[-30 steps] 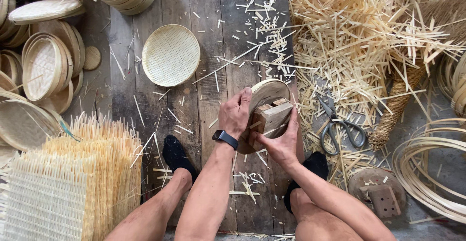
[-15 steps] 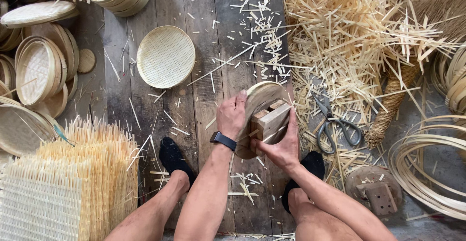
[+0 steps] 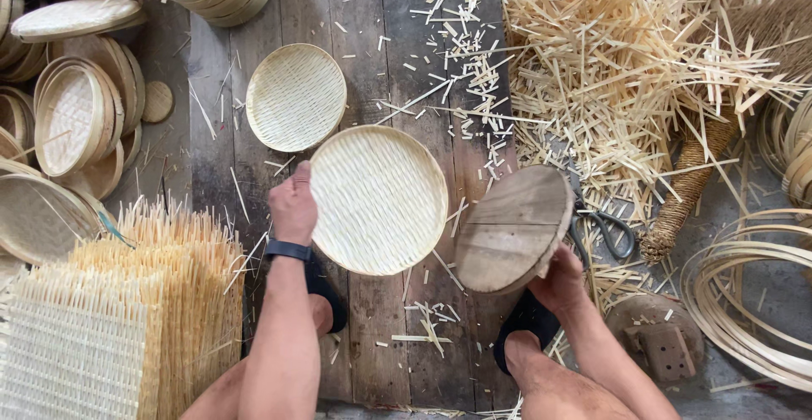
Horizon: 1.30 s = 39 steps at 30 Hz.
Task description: The person assembles bamboo trays by placing a woven mat between two circular rims, then uses shears to trim the excess bamboo material from the edges.
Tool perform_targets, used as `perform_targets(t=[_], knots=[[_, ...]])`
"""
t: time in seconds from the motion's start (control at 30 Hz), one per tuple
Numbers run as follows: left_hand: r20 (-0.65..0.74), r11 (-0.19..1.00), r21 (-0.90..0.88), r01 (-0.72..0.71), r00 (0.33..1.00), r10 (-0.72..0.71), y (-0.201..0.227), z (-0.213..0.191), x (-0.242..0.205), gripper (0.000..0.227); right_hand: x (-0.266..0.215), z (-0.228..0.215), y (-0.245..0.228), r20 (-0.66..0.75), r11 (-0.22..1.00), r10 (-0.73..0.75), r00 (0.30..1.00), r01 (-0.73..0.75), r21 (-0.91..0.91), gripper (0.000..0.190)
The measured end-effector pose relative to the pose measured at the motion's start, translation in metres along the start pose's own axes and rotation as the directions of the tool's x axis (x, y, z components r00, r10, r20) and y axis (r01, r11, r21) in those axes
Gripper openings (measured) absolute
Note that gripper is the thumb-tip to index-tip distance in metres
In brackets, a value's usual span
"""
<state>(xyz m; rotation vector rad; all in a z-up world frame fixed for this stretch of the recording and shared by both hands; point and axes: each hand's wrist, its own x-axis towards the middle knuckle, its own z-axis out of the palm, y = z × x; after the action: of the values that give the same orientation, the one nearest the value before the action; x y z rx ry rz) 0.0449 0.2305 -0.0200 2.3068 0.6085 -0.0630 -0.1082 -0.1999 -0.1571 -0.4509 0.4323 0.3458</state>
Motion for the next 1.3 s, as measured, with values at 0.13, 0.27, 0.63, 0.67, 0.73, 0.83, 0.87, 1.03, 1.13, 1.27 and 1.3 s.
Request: perform_targets(t=[0.13,0.27,0.63,0.67,0.73,0.83,0.87,1.03,1.13,1.27,1.3], knots=[[0.029,0.949,-0.295,0.110,0.994,-0.107,-0.012,-0.003,0.001,0.068,0.024,0.022,0.025,-0.009,0.986,0.141,0.990,-0.141,-0.093,0.058],[0.268,0.740,-0.560,0.372,0.927,-0.263,-0.006,0.014,-0.009,0.068,0.022,0.054,0.015,-0.263,0.910,0.184,0.947,-0.265,-0.318,0.058],[0.434,0.414,-0.773,0.481,0.876,-0.210,-0.038,0.154,-0.049,0.060,-0.015,0.046,-0.006,-0.378,0.575,-0.146,0.914,-0.232,-0.785,0.047],[0.410,0.386,-0.799,0.462,0.887,-0.213,-0.042,0.165,-0.057,0.057,-0.016,0.045,-0.004,-0.360,0.644,-0.101,0.928,-0.214,-0.734,0.046],[0.398,0.299,-0.845,0.444,0.895,-0.203,-0.049,0.181,-0.075,0.049,-0.012,0.045,0.003,-0.304,0.765,-0.032,0.952,-0.172,-0.620,0.045],[0.322,0.474,-0.796,0.376,0.927,-0.194,-0.055,0.177,-0.100,0.044,-0.007,0.037,0.009,-0.363,0.848,-0.086,0.928,-0.123,-0.515,0.037],[0.288,0.576,-0.744,0.339,0.940,-0.181,-0.053,0.171,-0.102,0.044,-0.006,0.034,0.010,-0.365,0.853,-0.096,0.926,-0.112,-0.509,0.035],[0.493,0.640,-0.558,0.529,0.831,-0.256,-0.041,0.131,-0.118,0.031,-0.002,0.023,0.017,-0.392,0.823,-0.169,0.904,-0.089,-0.561,0.029],[0.467,0.674,-0.548,0.495,0.850,-0.244,-0.041,0.132,-0.123,0.031,0.001,0.023,0.020,-0.422,0.788,-0.219,0.880,-0.095,-0.608,0.029],[0.429,0.704,-0.509,0.495,0.855,-0.291,-0.036,0.131,-0.123,0.032,-0.005,0.037,0.012,-0.397,0.807,-0.183,0.899,-0.093,-0.583,0.033],[0.460,0.679,-0.500,0.538,0.829,-0.318,-0.034,0.129,-0.123,0.033,-0.009,0.042,0.010,-0.416,0.814,-0.154,0.896,-0.124,-0.568,0.034]])
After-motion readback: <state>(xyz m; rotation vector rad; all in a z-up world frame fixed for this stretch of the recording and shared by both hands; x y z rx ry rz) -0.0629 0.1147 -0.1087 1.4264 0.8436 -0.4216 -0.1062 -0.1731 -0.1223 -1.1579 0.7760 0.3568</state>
